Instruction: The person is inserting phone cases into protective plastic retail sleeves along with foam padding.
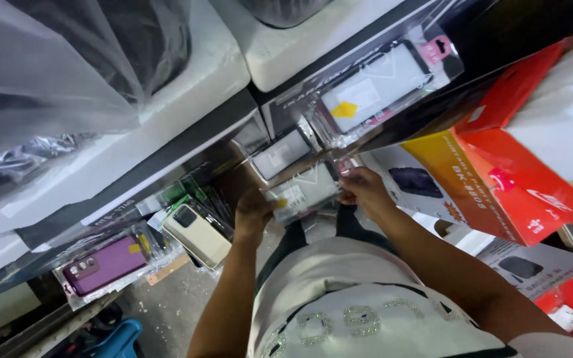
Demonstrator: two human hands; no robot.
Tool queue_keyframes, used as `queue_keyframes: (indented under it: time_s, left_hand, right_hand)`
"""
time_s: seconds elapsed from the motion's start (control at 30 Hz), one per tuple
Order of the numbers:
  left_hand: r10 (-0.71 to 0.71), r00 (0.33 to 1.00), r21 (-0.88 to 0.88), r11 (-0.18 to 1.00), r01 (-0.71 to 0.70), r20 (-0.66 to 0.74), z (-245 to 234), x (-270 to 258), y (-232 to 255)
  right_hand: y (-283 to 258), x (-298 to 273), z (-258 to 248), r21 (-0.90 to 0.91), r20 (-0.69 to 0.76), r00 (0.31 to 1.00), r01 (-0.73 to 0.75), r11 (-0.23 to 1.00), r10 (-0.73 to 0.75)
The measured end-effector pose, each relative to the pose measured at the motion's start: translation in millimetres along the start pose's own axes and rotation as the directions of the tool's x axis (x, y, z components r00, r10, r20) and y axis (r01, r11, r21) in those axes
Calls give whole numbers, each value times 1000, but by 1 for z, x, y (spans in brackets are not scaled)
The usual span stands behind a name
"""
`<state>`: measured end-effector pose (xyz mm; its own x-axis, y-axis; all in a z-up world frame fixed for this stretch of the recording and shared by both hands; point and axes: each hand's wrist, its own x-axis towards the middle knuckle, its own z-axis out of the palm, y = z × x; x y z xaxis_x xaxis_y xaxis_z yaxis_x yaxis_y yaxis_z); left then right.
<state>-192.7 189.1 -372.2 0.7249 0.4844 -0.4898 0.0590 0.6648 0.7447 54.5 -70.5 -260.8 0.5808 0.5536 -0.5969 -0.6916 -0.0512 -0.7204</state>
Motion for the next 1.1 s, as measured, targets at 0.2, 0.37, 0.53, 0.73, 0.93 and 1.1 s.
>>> queue_keyframes:
  time_s: [0.2, 0.37, 0.53, 0.73, 0.93, 1.1]
  left_hand:
    - [270, 906, 158, 961, -229, -325, -15, 59, -36]
    - [96, 982, 327, 944, -38, -162, 27, 79, 16]
    - [45, 981, 433, 901, 43, -191, 27, 92, -4]
    - [16, 984, 558, 825, 86, -175, 54, 82, 10]
    - [303, 952, 440, 861, -254, -42, 167, 67, 43]
    - [-157, 988, -155, 976, 154, -5, 267, 66, 87]
  right_hand:
    - [69, 106, 33, 97, -127, 984, -117, 988, 128]
    - [110, 153, 37, 407, -13, 1000, 6, 913, -1]
    - [112, 168, 40, 449, -120, 990, -7, 893, 69]
    - [66, 120, 14, 377, -182, 949, -173, 910, 256]
    - [-45, 41, -21, -63, -550, 596, 669, 741, -585]
    - [-144, 46, -20, -173, -439, 484, 781, 600, -757]
